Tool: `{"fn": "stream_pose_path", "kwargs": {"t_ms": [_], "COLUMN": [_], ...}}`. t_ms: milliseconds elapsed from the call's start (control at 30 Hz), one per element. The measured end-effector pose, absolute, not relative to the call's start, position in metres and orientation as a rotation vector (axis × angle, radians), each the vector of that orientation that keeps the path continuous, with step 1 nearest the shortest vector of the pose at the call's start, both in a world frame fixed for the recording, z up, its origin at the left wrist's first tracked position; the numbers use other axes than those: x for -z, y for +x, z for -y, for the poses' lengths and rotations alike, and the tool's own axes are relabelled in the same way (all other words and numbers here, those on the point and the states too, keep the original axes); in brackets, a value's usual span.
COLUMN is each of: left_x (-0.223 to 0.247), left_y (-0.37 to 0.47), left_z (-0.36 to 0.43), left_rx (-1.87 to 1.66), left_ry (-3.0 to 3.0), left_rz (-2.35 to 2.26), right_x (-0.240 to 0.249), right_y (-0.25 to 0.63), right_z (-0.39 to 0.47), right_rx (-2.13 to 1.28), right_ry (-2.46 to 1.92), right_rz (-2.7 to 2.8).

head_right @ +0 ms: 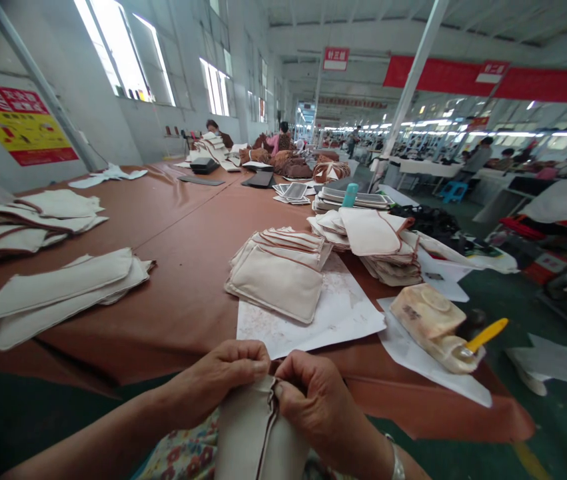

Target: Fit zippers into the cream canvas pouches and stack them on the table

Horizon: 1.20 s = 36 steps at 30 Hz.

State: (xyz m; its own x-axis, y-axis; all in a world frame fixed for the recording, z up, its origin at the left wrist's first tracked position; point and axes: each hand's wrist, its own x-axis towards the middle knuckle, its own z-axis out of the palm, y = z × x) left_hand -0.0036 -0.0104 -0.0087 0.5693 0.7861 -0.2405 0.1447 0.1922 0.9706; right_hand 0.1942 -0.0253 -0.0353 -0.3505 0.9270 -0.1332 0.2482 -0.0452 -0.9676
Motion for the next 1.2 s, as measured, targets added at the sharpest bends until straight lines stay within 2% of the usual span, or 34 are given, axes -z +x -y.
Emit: {"fn": "stream_pose_path", "kwargs": {"t_ms": [167, 633, 833, 967, 1200], "left_x": [0.008, 0.02, 0.018, 0.011, 0.018], "left_y": [0.001, 0.011, 0.01, 0.008, 0.007], "left_z": [0.012, 0.015, 0.014, 0.015, 0.016], "left_rx": [-0.476, -0.458, -0.478, -0.483, -0.468], "left_ry": [1.485, 1.355, 1.117, 0.883, 0.806], "left_rz": [-0.978, -1.094, -0.935, -0.876, -0.796], "right_x": [0.033, 0.042, 0.04, 0.032, 0.038], "right_y": [0.196, 0.195, 0.201, 0.207, 0.217], "right_z": [0.029, 0.032, 0.034, 0.034, 0.033], "right_rx": [-1.361, -1.212, -1.135, -0.847, -0.317], "right_ry": [-1.23, -1.193, -0.821, -0.604, -0.517], "right_rz": [1.663, 1.7, 1.799, 2.016, 2.313]}}
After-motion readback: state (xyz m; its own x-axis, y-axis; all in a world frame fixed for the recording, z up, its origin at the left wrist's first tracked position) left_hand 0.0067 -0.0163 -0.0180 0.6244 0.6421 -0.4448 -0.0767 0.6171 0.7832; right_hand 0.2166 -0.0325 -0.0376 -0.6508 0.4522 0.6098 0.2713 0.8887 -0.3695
